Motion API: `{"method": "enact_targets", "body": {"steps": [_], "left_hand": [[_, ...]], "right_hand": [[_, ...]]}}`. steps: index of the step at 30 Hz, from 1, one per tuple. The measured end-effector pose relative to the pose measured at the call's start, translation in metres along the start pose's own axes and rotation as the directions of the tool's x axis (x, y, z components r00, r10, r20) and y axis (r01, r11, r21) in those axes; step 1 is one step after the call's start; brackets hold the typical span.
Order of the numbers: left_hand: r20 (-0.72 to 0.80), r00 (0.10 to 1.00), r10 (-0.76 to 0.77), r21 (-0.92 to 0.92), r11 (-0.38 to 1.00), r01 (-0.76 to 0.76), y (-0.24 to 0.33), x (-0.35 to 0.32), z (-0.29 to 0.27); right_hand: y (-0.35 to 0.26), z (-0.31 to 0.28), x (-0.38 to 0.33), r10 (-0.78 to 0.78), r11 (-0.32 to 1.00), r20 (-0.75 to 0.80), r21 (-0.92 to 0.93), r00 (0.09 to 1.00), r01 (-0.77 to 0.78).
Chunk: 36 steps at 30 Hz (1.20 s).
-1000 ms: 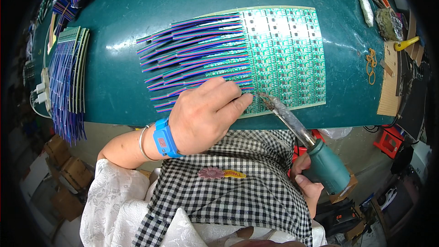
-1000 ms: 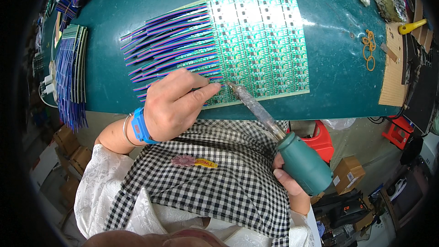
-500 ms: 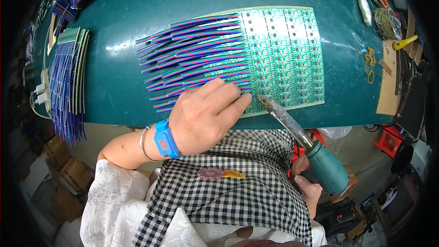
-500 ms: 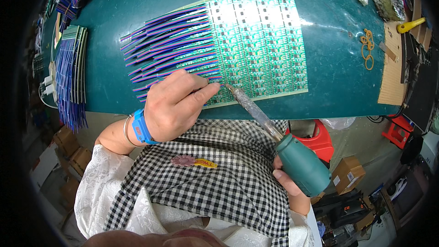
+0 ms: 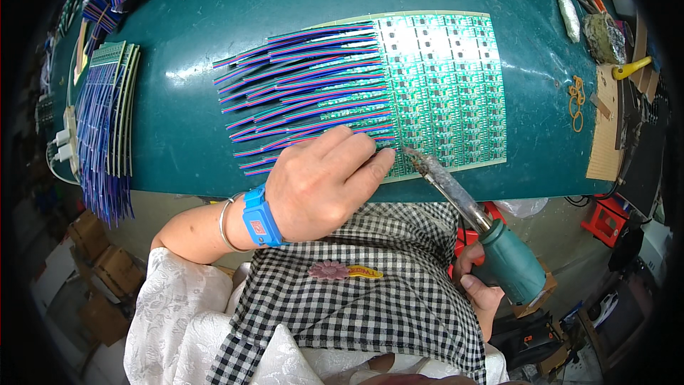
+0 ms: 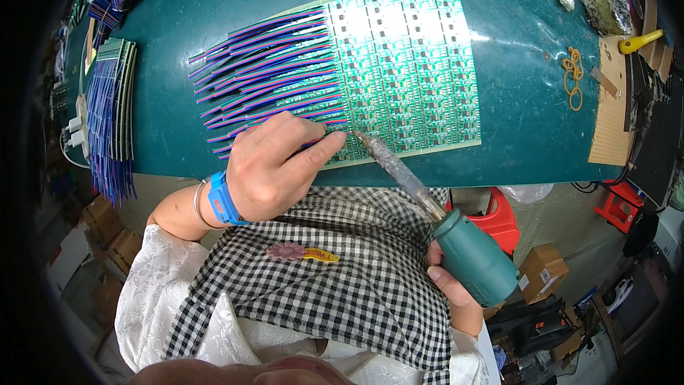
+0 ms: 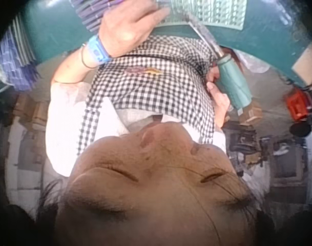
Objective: Insert and solder wires onto printed circuit boards (PCBs).
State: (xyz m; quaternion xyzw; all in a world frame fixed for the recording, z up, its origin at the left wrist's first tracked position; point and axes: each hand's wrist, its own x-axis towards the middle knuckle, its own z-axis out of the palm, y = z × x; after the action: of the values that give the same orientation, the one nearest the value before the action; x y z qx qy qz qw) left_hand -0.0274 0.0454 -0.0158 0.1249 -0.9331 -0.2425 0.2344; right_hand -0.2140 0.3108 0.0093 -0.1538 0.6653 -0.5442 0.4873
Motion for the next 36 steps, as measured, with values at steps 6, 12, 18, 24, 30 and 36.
{"method": "enact_targets", "body": {"steps": [6, 12, 18, 24, 30, 36], "left_hand": [[0.006, 1.000, 0.006, 0.011, 1.000, -0.006, 0.000, 0.000, 0.000], [0.014, 1.000, 0.008, 0.033, 0.999, -0.008, 0.001, 0.000, -0.001], [0.022, 1.000, 0.015, 0.051, 0.999, -0.017, 0.002, 0.001, -0.001], [0.011, 1.000, 0.019, 0.058, 0.998, -0.020, 0.001, -0.001, 0.001], [0.025, 1.000, 0.014, 0.049, 0.999, -0.015, 0.002, 0.001, -0.001], [0.025, 1.000, 0.013, 0.042, 0.999, -0.014, 0.001, 0.001, -0.001]], "right_hand": [[0.008, -0.012, 0.000, -0.066, 0.995, 0.106, -0.065, 0.992, 0.074], [0.015, -0.023, -0.001, -0.124, 0.949, 0.140, -0.272, 0.982, 0.159], [0.003, -0.008, -0.002, -0.073, 0.995, 0.055, 0.066, 0.996, 0.069], [-0.004, -0.004, -0.005, -0.004, 0.992, 0.043, 0.123, 0.999, -0.001], [0.006, -0.012, 0.001, -0.100, 0.995, 0.124, 0.023, 0.987, 0.098], [0.010, -0.017, 0.002, -0.110, 0.971, 0.136, -0.199, 0.985, 0.136]]}}
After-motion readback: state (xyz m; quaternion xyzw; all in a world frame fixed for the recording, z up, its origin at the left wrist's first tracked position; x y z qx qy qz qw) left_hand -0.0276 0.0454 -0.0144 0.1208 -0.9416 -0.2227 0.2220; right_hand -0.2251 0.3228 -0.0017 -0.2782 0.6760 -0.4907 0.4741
